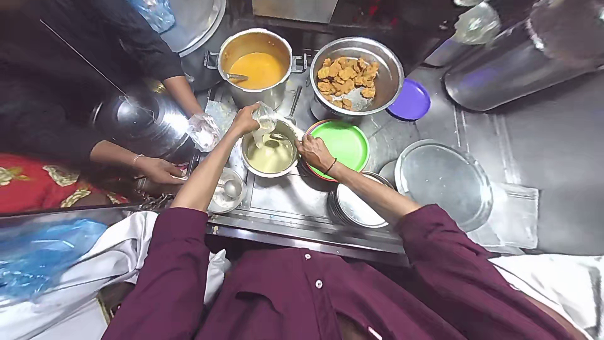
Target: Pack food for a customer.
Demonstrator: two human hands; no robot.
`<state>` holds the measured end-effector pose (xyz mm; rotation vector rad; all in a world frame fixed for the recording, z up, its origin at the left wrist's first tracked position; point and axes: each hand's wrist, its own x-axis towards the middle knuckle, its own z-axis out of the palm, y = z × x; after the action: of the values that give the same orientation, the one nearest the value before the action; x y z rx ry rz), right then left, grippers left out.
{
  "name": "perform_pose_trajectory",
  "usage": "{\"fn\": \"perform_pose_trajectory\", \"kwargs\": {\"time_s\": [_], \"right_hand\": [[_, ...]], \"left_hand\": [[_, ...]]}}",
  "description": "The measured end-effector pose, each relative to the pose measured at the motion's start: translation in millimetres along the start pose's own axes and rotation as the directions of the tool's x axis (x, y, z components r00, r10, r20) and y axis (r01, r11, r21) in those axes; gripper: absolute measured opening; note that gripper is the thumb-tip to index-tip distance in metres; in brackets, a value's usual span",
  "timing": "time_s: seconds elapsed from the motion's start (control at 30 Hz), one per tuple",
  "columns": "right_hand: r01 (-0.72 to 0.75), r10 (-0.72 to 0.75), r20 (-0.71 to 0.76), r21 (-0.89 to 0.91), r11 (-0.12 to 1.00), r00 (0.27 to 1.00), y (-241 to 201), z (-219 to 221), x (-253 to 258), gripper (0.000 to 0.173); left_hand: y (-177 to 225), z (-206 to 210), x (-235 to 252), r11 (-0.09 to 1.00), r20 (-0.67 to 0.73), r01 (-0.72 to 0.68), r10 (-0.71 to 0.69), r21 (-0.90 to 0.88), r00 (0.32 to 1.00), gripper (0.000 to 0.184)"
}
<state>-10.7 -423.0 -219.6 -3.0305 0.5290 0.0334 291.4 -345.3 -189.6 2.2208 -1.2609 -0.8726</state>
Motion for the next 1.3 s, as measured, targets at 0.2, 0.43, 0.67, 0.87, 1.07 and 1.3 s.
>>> {"fn": "perform_pose_trajectory", "kwargs": {"time_s": [0.2,0.43,0.67,0.87,1.07,1.3], "right_hand": [[0.080,-0.051,0.196,-0.148,0.986,0.979,-7,-10,48,0.024],[0.136,-0.100,0.288,-0.108,0.985,0.952,1,-12,40,0.016],[-0.053,0.043,0.484,0.006,0.999,0.874,7,-41,29,0.022],[-0.247,0.056,0.538,0.289,0.925,0.841,11,11,27,0.019],[-0.423,0.088,0.518,0.575,0.700,0.851,3,34,14,0.024],[-0.508,0.094,0.506,0.802,0.315,0.857,35,18,-21,0.025]], "left_hand": [[-28,21,2,0.981,0.064,0.093,-0.083,-0.173,0.995,0.084],[-46,20,-6,0.929,0.040,0.155,-0.150,-0.336,0.988,0.084],[-40,20,-4,0.941,0.069,0.103,-0.085,-0.322,0.994,0.085],[-32,20,5,0.964,0.121,0.021,0.011,-0.266,0.993,0.089],[-49,21,3,0.956,0.111,0.053,-0.022,-0.288,0.994,0.090],[-48,15,2,0.955,0.042,0.066,-0.056,-0.289,0.998,0.091]]}}
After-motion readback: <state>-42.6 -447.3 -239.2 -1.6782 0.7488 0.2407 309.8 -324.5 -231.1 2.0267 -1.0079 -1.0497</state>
